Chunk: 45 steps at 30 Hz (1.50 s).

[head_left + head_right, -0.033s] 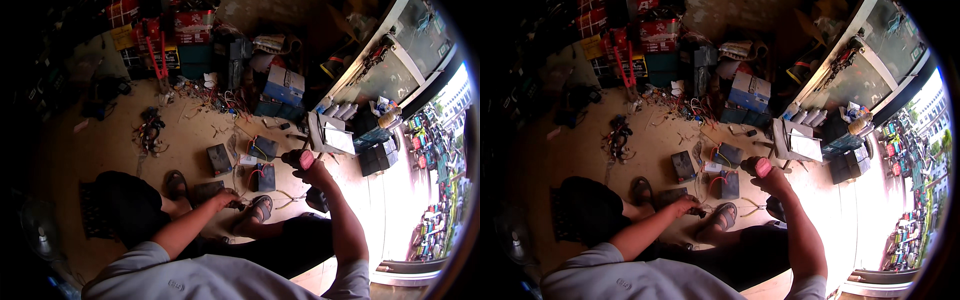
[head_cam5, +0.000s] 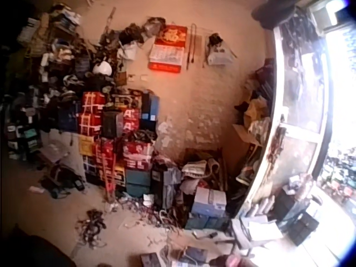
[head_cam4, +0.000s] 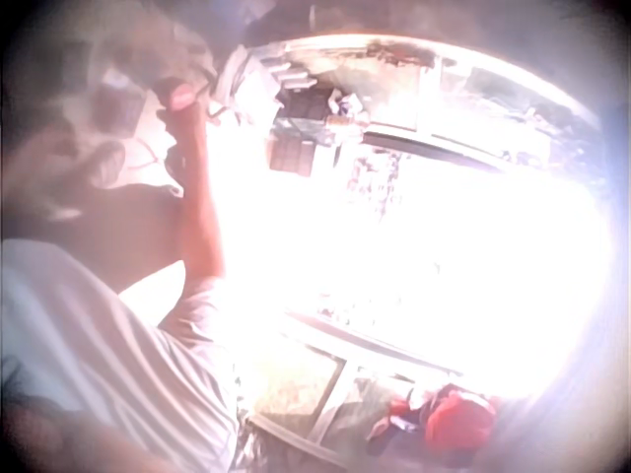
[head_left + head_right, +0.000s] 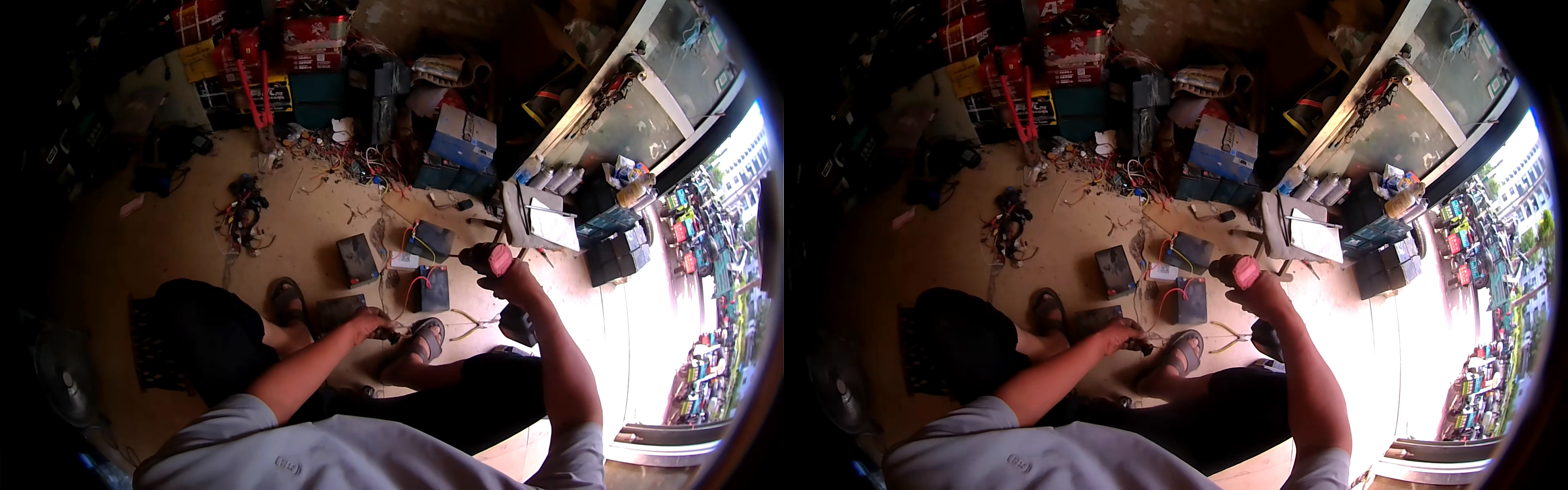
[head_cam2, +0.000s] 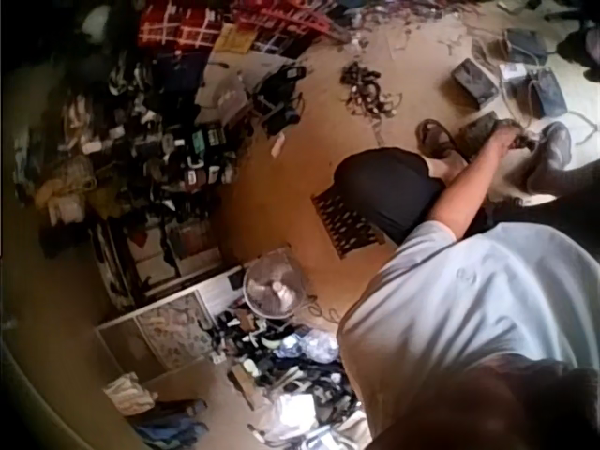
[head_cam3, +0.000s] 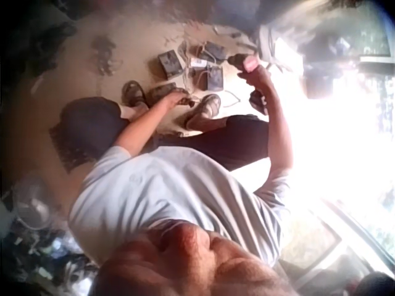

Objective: The person connects wires to several lead-acid battery units on the floor using an electric drill and moves the batteries around the workspace.

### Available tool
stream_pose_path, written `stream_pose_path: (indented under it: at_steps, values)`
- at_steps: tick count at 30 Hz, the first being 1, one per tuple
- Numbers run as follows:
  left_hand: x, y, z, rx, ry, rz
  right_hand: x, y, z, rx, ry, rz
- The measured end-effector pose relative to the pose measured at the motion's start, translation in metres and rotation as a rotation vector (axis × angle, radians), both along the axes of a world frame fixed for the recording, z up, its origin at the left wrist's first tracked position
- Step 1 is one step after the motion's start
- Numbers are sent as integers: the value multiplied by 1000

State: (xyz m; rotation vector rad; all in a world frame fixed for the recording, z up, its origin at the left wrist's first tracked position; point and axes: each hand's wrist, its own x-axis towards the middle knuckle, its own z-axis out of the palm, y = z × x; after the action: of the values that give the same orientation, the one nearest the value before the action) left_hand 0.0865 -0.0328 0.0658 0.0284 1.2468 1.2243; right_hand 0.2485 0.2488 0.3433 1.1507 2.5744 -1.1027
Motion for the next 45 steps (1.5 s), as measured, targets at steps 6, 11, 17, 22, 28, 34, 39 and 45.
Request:
stream_pose_path:
  at_steps: [6,11,17,22,28,34,39,45]
  values:
    - [7,4,-25,-51,73,21,1,0,-1,-36,-33,-21]
    - [8,1,-41,-38,32,90,0,-2,0,-39,-9,6]
    - [10,-2,-41,25,45,95,3,9,-18,-66,12,17]
    - [9,-4,-35,61,17,86,2,13,-27,-112,21,-8]
    - [6,-7,-37,139,-13,104,-4,13,-31,-83,-19,29]
    - [-1,-7,-34,119,21,116,-4,19,-38,-59,-42,54]
    - [-2,-8,-50,36,169,110,-6,19,-40,-117,-17,9]
    - [-5,-11,-64,73,229,160,-9,16,-37,-128,-23,1]
